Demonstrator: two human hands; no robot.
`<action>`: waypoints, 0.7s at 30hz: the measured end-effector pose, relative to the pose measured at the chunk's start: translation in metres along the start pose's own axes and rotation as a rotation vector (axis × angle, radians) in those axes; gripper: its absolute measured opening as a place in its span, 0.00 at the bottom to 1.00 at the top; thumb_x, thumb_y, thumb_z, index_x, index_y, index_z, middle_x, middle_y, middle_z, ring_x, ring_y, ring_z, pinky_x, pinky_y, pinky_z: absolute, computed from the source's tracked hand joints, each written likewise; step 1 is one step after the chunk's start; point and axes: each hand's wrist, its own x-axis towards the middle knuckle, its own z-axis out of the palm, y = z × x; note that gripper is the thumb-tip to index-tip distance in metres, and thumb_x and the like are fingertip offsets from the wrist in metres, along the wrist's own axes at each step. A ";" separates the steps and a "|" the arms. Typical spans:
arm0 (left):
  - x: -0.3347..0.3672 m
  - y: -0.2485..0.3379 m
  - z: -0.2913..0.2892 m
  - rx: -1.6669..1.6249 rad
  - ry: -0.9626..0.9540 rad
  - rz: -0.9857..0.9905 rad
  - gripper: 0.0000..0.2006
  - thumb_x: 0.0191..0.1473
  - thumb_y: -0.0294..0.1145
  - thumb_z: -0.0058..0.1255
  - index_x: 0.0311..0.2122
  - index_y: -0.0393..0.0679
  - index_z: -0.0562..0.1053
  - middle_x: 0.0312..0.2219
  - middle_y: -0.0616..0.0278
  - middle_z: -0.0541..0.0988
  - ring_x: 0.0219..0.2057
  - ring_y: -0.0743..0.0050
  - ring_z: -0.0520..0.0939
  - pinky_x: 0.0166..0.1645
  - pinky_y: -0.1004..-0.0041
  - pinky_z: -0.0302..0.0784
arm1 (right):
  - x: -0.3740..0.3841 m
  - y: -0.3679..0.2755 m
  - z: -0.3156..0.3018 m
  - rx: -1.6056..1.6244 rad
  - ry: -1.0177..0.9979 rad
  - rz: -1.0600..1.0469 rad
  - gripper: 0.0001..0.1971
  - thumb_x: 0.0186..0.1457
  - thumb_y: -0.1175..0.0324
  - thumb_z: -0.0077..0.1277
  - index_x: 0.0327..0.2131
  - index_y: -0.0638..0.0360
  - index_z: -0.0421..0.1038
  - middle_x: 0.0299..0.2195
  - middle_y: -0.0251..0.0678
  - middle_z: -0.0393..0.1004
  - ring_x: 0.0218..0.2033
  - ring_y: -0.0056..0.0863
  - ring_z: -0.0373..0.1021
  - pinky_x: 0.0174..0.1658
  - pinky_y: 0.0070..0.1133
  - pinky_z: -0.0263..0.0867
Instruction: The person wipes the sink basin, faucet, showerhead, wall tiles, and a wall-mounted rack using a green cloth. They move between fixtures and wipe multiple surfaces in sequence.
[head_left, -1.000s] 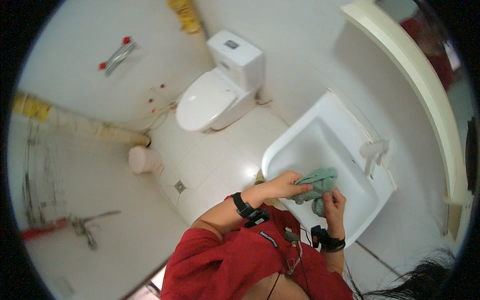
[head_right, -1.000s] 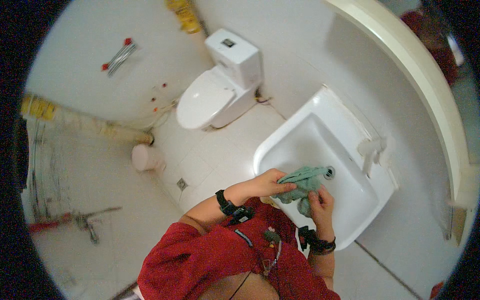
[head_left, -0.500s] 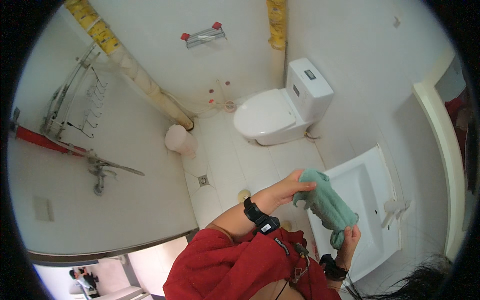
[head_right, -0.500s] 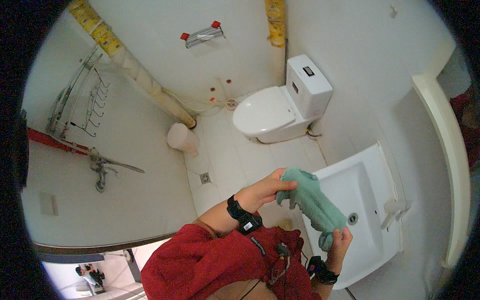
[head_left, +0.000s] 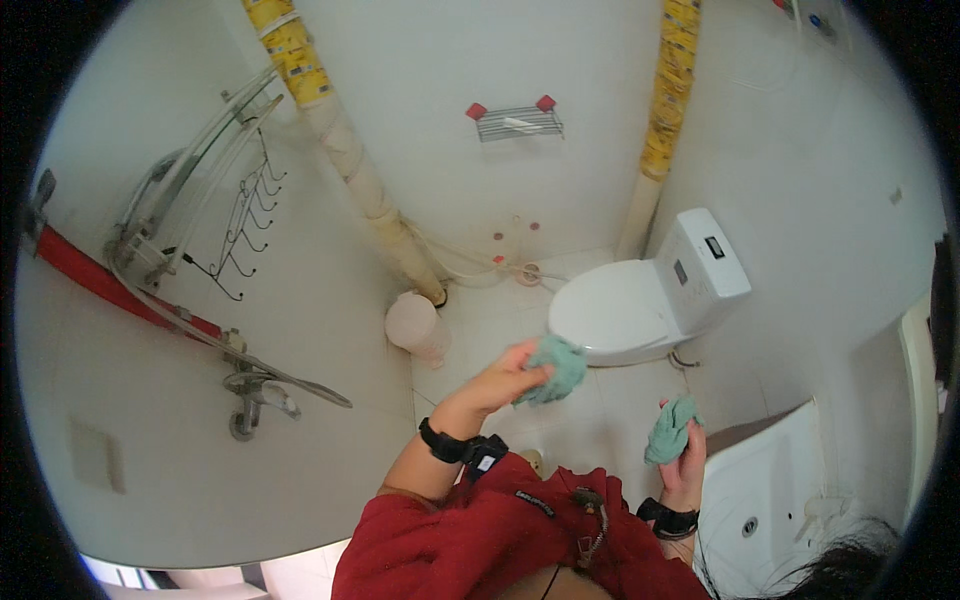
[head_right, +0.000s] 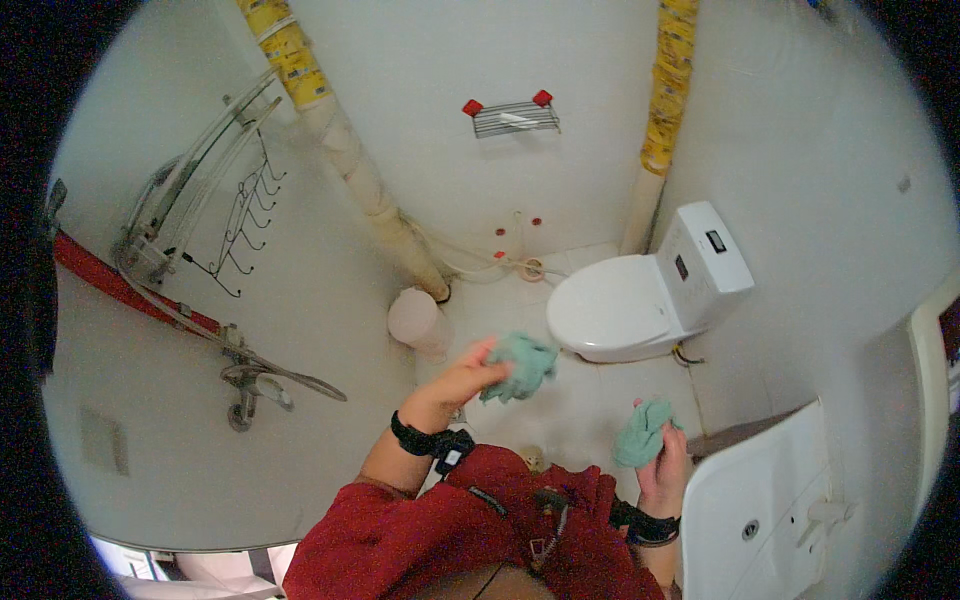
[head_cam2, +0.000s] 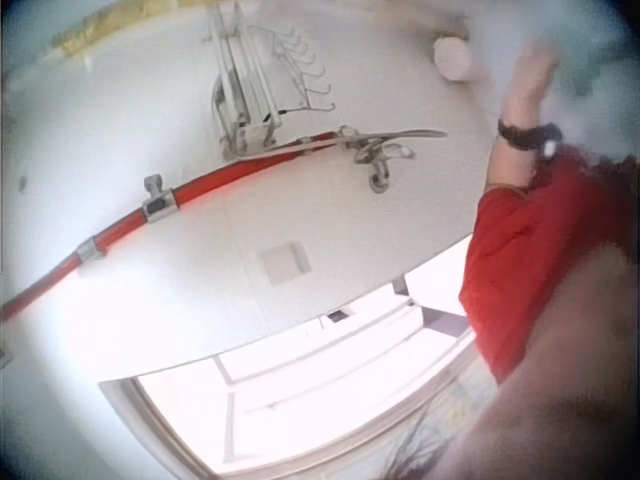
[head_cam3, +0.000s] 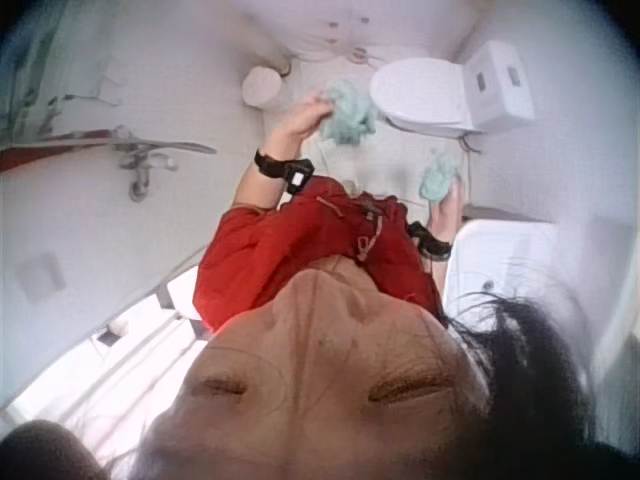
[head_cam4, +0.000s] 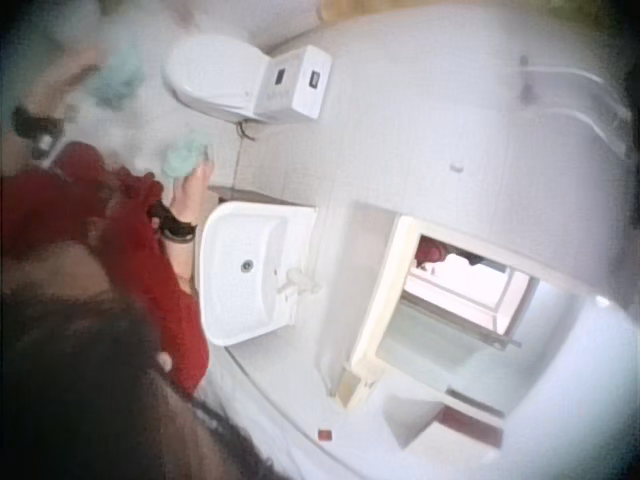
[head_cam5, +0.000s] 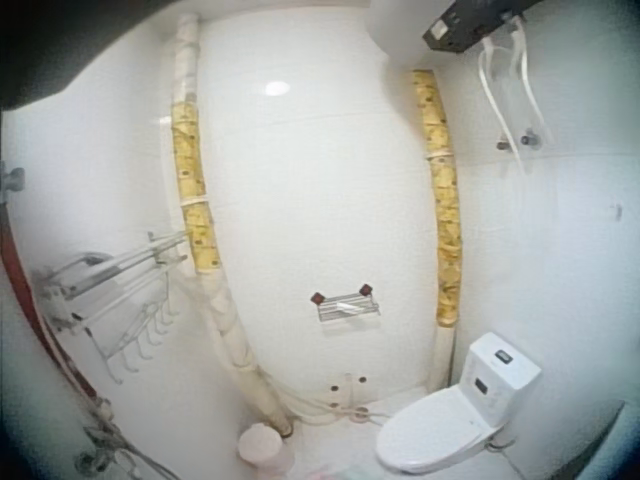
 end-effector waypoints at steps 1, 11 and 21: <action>-0.006 0.005 -0.013 -0.308 0.123 0.053 0.10 0.55 0.28 0.41 0.43 0.41 0.67 0.36 0.67 0.74 0.37 0.81 0.74 0.41 0.79 0.70 | 0.014 0.005 0.017 -0.120 -0.070 0.031 0.18 0.54 0.67 0.45 0.48 0.62 0.63 0.42 0.39 0.70 0.36 0.26 0.67 0.41 0.23 0.63; -0.052 0.024 -0.118 0.314 0.527 -0.067 0.12 0.53 0.25 0.43 0.44 0.42 0.65 0.32 0.67 0.72 0.27 0.80 0.69 0.31 0.81 0.65 | 0.125 0.041 0.186 -0.991 -0.831 -0.519 0.23 0.51 0.79 0.41 0.53 0.58 0.60 0.55 0.40 0.59 0.52 0.30 0.60 0.52 0.26 0.57; -0.004 0.027 -0.153 0.561 0.590 -0.014 0.25 0.45 0.31 0.55 0.51 0.44 0.63 0.37 0.63 0.68 0.35 0.75 0.70 0.38 0.77 0.67 | 0.224 0.082 0.283 -1.123 -1.173 -0.650 0.21 0.44 0.76 0.49 0.45 0.53 0.66 0.29 0.42 0.71 0.30 0.43 0.69 0.33 0.29 0.66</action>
